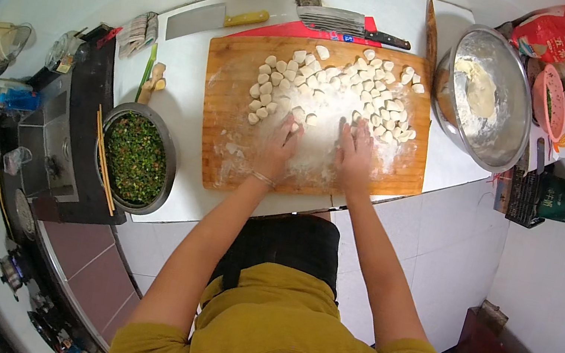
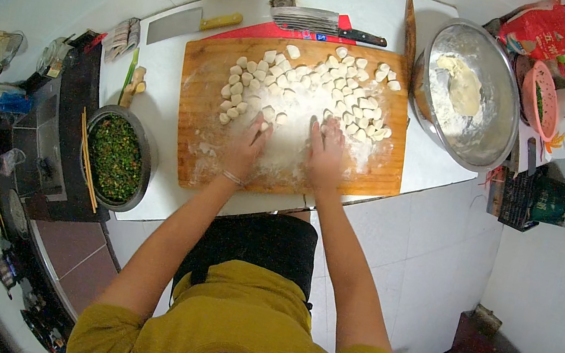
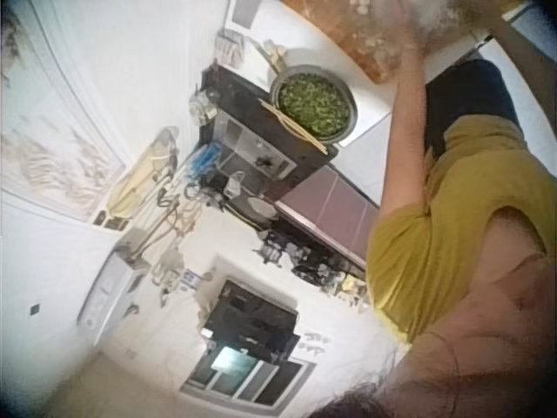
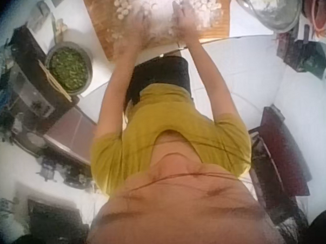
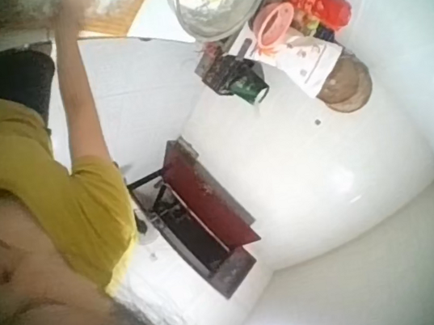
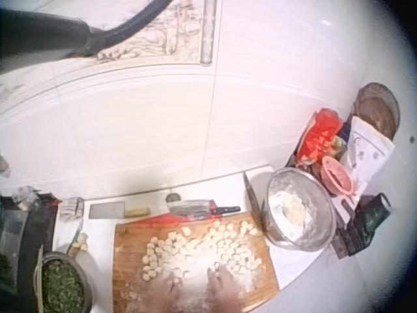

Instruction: The person rolls a long dough log on a wooden board and cuts it into small pieces using a knife. They then flatten each piece into a round wrapper by hand, arranging them in rows on the board. A bowl of green filling and a bowl of dough are visible nearby.

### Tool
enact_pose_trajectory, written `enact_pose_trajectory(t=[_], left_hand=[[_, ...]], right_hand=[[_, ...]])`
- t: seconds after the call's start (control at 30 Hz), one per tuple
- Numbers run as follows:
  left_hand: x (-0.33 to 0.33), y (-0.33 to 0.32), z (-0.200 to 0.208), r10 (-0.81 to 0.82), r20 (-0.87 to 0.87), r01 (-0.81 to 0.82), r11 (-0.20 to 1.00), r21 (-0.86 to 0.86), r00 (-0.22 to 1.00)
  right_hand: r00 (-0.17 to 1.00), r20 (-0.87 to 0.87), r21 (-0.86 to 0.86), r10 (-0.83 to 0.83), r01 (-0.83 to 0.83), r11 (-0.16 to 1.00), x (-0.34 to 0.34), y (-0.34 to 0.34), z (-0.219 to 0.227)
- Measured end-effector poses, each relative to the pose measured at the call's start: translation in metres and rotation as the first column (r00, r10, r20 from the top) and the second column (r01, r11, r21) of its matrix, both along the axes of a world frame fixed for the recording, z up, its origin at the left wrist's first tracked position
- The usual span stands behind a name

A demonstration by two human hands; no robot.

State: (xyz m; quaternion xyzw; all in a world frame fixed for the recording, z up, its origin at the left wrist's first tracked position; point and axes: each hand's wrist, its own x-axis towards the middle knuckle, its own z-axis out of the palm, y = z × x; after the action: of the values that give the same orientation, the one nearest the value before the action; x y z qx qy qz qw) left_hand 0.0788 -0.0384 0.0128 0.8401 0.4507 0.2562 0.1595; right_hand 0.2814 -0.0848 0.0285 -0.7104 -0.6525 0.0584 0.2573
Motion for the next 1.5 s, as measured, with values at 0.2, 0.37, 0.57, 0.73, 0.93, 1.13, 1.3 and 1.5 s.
enact_pose_trajectory(t=[0.2, 0.37, 0.57, 0.73, 0.93, 1.13, 1.3, 1.5], left_hand=[[-0.007, -0.026, -0.001, 0.138, 0.158, -0.11, 0.979, -0.173, 0.978], [-0.006, -0.014, 0.006, 0.081, 0.118, -0.045, 0.959, -0.281, 0.99], [-0.004, -0.012, 0.01, 0.075, 0.124, -0.034, 0.952, -0.303, 0.989], [-0.012, -0.015, 0.004, 0.058, 0.122, 0.016, 0.848, -0.53, 0.991], [0.0, -0.02, 0.026, 0.189, 0.051, -0.144, 0.873, -0.465, 0.981], [0.002, -0.024, 0.002, 0.137, -0.023, -0.136, 0.926, -0.351, 0.99], [0.012, -0.028, 0.021, 0.298, 0.003, -0.272, 0.876, -0.397, 0.955], [0.012, -0.021, 0.005, 0.142, 0.005, -0.13, 0.916, -0.381, 0.99]], right_hand=[[0.989, -0.133, -0.005, 0.064, -0.066, 0.998, -0.033, -0.014, 0.005], [0.98, -0.176, 0.066, 0.097, -0.087, 0.994, -0.039, -0.008, 0.002], [0.991, -0.131, 0.052, 0.022, -0.015, 0.999, -0.033, -0.017, -0.003], [0.99, -0.143, 0.061, 0.005, 0.003, 0.998, -0.023, -0.027, 0.0], [0.985, -0.154, 0.04, -0.077, 0.084, 0.996, -0.015, -0.036, -0.004], [0.984, -0.13, 0.01, -0.124, 0.126, 0.992, -0.012, -0.036, -0.006], [0.972, -0.195, -0.025, -0.133, 0.131, 0.991, -0.01, -0.039, -0.009], [0.971, -0.201, 0.008, -0.13, 0.134, 0.991, -0.005, -0.036, -0.01]])
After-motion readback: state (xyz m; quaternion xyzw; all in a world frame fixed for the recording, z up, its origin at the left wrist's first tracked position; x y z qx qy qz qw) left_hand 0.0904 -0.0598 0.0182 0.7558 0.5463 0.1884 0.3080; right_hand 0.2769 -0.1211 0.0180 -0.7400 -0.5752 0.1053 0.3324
